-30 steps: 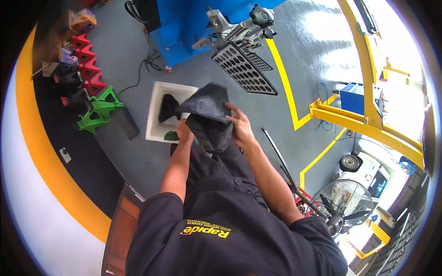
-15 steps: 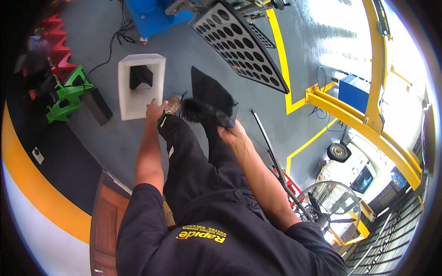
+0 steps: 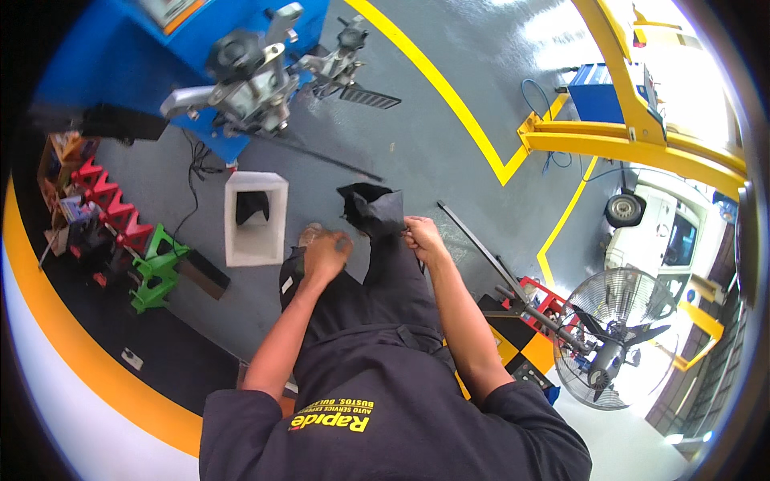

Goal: The person cleans and handles a tire alignment sensor by removing it from a protective bag, wiping the lens and components with a cloth, and adjusting the mounting bracket on the calibration station.

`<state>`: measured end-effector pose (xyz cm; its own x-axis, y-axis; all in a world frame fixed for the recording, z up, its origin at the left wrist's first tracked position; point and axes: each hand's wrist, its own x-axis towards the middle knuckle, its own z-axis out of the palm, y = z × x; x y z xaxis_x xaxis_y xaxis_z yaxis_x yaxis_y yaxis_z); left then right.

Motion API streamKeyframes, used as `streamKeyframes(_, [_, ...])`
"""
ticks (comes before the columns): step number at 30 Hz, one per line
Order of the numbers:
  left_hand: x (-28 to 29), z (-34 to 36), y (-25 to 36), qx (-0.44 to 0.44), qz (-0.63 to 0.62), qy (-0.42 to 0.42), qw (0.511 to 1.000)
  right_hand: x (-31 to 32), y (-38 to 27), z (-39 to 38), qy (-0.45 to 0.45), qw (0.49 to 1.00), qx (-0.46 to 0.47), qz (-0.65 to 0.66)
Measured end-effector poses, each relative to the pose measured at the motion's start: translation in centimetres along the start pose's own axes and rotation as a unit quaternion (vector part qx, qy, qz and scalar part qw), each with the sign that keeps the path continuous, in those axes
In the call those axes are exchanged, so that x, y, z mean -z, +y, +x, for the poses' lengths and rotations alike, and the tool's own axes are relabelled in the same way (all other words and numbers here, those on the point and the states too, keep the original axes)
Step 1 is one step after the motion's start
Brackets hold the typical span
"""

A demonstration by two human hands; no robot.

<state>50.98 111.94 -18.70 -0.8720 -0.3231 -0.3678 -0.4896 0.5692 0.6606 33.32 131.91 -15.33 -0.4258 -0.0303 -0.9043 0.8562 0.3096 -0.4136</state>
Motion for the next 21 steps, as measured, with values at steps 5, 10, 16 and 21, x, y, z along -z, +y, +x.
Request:
streamKeyframes(5, [2.3, 3.3, 10.5, -0.065, -0.173, 0.029, 0.982, 6.6, -6.9, 2.7, -0.017, 0.995, 0.031, -0.091])
streamKeyframes(10, [0.5, 12.5, 19.3, -0.116, -0.172, 0.122, 0.971, 11.3, -13.3, 11.3, -0.074, 0.990, -0.010, -0.119])
streamKeyframes(16, [-9.3, 25.4, 18.6, 0.213, -0.327, 0.116, 0.914, 11.2, -17.0, 20.4, 0.010, 0.989, 0.146, -0.032])
streamKeyframes(21, [-14.2, 32.8, 14.4, 0.419, -0.620, 0.179, 0.639, 9.3, -18.5, 18.8, 0.074, 0.822, 0.425, -0.372])
